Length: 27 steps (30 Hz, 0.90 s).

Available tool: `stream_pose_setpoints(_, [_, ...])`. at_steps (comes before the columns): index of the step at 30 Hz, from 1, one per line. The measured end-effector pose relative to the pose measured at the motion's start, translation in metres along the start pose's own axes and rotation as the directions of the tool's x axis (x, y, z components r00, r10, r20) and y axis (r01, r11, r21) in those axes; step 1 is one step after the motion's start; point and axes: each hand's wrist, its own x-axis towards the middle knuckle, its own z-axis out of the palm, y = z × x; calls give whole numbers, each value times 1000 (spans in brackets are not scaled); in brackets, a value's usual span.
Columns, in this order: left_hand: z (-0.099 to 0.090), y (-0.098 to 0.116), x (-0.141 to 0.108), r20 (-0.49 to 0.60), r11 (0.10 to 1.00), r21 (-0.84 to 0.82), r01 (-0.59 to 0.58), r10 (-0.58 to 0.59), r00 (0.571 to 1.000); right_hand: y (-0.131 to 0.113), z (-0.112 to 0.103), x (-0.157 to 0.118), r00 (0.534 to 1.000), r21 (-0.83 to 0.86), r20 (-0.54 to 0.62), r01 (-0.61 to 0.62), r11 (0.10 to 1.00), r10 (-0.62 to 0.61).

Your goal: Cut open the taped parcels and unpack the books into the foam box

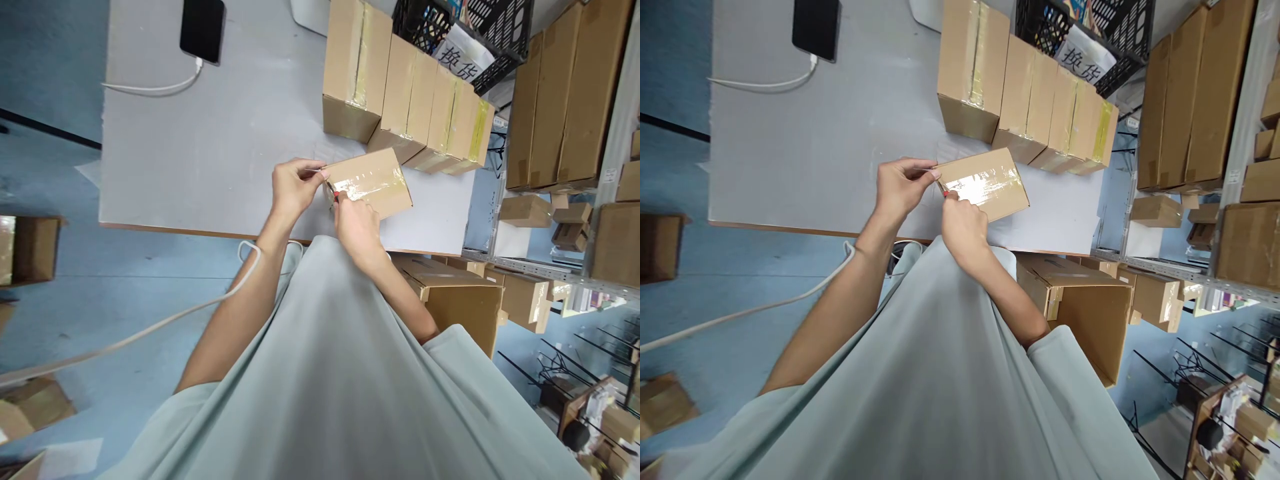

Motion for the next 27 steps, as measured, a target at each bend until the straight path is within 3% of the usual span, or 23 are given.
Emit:
stream_pose_setpoints(7, [1, -1, -5, 27, 1000, -17, -8, 8, 1000, -15, -2, -21, 993, -137, 86, -69, 988, 81])
stream_pose_setpoints(18, [4, -4, -14, 93, 997, 17, -71, 69, 993, -7, 6, -33, 985, -157, 84, -134, 978, 148])
stream_pose_setpoints(23, [-1, -9, -7, 52, 992, 66, -108, 104, 993, -8, 10, -33, 994, -165, 51, -82, 983, 92])
stream_pose_setpoints(27, [0, -11, -6, 58, 987, 83, -138, 133, 989, -4, 12, -42, 991, -187, 63, -104, 977, 118])
